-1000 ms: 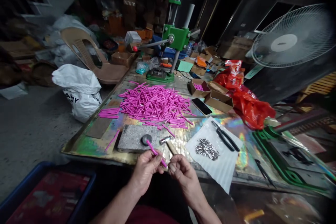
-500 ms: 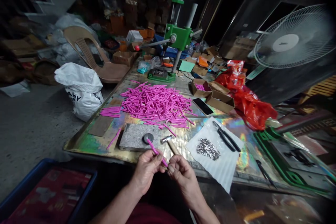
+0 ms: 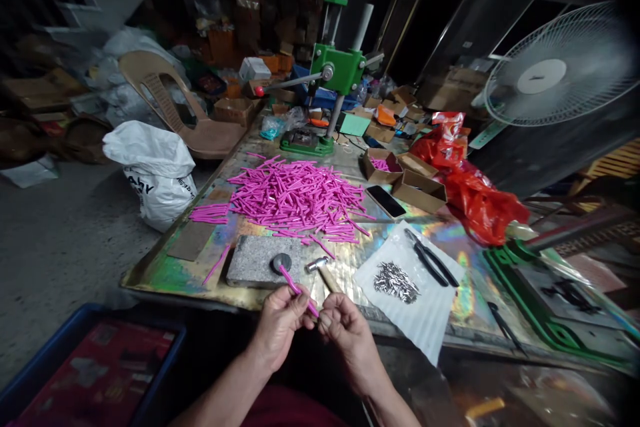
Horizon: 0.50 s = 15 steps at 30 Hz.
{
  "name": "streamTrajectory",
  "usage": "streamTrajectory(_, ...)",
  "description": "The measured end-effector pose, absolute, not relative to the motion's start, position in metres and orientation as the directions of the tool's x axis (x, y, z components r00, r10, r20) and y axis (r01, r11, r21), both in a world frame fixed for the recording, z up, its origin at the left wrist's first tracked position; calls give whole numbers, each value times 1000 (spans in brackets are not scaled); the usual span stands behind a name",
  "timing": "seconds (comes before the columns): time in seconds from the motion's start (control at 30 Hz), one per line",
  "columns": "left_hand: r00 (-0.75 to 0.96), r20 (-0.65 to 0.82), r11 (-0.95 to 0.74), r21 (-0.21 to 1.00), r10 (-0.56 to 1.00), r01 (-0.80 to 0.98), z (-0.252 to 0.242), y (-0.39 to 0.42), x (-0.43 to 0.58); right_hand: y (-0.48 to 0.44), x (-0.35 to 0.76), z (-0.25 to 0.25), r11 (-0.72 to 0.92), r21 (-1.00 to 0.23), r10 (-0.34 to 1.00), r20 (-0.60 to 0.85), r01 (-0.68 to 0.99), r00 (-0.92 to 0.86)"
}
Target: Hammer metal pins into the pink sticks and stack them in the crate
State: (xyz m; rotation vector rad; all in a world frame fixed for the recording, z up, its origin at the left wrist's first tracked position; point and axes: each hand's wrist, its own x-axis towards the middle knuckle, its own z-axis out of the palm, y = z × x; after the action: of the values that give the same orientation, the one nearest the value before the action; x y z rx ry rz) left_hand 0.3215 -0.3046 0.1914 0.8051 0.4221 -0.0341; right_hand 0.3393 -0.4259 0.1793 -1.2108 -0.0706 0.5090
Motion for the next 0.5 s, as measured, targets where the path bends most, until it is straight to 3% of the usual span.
streamTrajectory(0.5, 951, -231, 525, 846, 206, 92, 177, -308, 319, -418, 337, 179, 346, -866, 342, -243, -362, 908)
